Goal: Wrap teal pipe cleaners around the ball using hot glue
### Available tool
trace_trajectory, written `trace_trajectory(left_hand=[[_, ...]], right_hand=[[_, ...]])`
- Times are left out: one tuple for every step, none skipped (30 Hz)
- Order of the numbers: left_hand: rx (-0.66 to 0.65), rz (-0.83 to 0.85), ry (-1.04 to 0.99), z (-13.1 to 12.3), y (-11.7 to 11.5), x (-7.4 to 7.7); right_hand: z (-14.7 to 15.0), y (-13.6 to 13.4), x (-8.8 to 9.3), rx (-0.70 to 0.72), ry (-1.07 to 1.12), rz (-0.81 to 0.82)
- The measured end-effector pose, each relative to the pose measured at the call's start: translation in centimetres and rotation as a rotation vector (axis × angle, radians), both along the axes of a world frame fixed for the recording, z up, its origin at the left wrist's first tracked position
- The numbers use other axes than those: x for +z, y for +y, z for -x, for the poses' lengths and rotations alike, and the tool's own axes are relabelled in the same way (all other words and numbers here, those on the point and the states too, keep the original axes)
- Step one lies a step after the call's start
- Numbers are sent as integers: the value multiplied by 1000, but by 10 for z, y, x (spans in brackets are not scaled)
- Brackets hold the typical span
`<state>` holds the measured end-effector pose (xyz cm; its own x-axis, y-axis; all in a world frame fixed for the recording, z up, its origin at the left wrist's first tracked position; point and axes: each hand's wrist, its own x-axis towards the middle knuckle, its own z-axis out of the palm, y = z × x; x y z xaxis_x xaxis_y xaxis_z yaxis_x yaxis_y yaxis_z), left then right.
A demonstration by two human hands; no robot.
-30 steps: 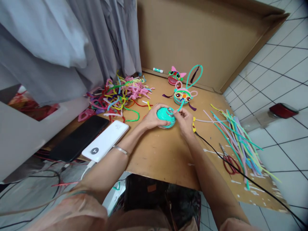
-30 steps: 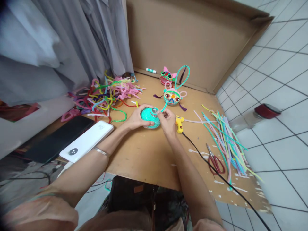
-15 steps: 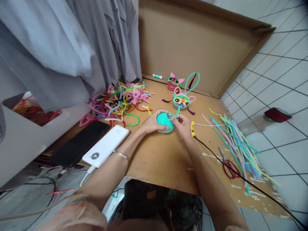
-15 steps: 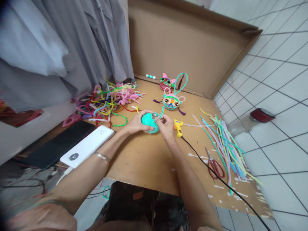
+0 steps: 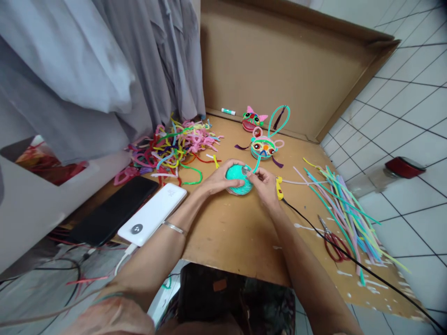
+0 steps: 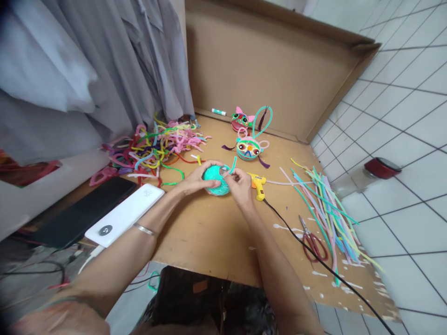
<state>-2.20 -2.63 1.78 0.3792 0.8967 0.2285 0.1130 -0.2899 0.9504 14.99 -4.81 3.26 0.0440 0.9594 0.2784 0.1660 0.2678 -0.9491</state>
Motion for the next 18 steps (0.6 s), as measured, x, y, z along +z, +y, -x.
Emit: trace_trajectory(left_hand=[[-10, 5, -14, 1, 0, -1], [-19, 12, -33, 1, 1, -1], [-21, 20, -55, 1, 1, -2], [-15, 25, -75, 1, 2, -3], [-4, 29, -88, 1, 2, -4], [9, 31, -93, 0, 3, -4], [18, 31, -93, -1, 3, -4], [27, 29, -94, -1, 3, -4], [32, 28, -96, -2, 3, -3], [34, 28, -96, -2, 3, -3], [37, 27, -95, -3, 3, -2], [38, 29, -93, -3, 2, -2], [41, 30, -90, -3, 2, -1], [43, 29, -86, -4, 2, -1], [48, 23, -83, -4, 2, -1], [54, 15, -79, -4, 2, -2], [61, 4, -75, -4, 3, -2], [67, -5, -72, -5, 3, -3]], right_hand=[[0, 0, 0, 0, 0, 2], [0, 0, -1, 0, 1, 4], [0, 0, -1, -2, 4, 4], [1, 0, -1, -4, 8, 3], [1, 0, -1, -4, 11, 4], [1, 0, -1, -3, 14, 6], [1, 0, -1, 0, 18, 8], [1, 0, -1, 3, 23, 10], [1, -1, -1, 7, 27, 13], [1, -1, -1, 10, 31, 14], [1, -1, -1, 11, 33, 15], [1, -1, -1, 10, 33, 15], [0, -1, -1, 10, 31, 15], [0, -1, -1, 10, 29, 14], [0, -1, -1, 12, 24, 13], [0, -1, -2, 14, 20, 11], [-1, -1, -2, 17, 14, 9], [-1, -2, -2, 20, 7, 6]])
